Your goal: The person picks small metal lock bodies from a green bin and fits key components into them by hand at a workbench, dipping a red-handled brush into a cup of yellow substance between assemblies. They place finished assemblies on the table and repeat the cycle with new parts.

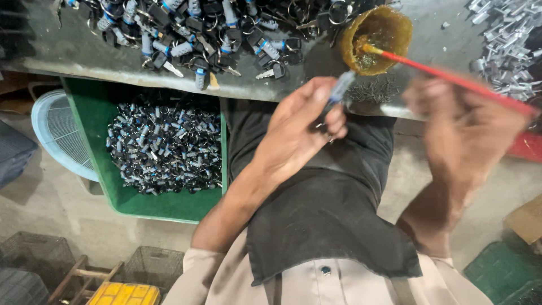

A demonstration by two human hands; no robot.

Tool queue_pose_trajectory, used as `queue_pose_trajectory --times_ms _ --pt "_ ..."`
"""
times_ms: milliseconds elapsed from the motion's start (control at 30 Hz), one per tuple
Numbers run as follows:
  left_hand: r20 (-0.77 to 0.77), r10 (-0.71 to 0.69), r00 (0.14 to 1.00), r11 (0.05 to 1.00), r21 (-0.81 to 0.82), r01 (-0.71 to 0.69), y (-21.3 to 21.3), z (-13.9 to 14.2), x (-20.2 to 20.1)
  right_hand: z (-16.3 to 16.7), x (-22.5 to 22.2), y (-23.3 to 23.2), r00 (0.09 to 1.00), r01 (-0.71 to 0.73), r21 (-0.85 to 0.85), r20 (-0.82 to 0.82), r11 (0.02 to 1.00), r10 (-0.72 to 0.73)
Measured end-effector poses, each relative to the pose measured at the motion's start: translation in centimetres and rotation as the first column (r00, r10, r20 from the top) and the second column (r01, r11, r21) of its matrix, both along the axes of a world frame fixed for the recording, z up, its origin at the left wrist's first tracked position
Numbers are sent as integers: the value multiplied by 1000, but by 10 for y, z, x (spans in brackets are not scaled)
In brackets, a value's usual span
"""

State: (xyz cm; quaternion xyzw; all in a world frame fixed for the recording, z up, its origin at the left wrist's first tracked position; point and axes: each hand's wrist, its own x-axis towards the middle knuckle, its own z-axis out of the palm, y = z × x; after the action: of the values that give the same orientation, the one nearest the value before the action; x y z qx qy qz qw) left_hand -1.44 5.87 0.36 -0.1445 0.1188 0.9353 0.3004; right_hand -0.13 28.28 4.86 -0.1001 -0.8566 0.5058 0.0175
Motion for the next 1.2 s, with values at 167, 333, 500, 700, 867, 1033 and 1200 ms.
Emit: queue_pose_trajectory --times_ms 167,333,500,700,867,1033,1200 --pt "-254 -676 692 392 -919 45 -112 38 5 4 0 -37 905 -367 88 266 926 334" --pt "133 -835 534 -497 -599 -627 -158 52 10 -29 -5 -77 922 -387 250 123 888 367" --pt "-119 -788 604 -396 -653 -646 -99 26 -38 -39 -16 -99 921 -388 403 142 829 362" --pt "-199 -829 522 -354 -535 -767 -75 -16 -69 -49 -6 -113 893 -381 591 37 711 448" --pt "-669 -544 506 139 -667 -732 -105 14 -52 -69 -4 -108 854 -344 648 -83 679 513" --pt "-444 -5 896 744 -601 -293 -93 12 -5 -73 -2 -103 903 -354 278 -147 893 403" --pt "-145 40 989 879 -465 -104 -62 -10 33 -58 10 -88 979 -194 -201 27 960 203"
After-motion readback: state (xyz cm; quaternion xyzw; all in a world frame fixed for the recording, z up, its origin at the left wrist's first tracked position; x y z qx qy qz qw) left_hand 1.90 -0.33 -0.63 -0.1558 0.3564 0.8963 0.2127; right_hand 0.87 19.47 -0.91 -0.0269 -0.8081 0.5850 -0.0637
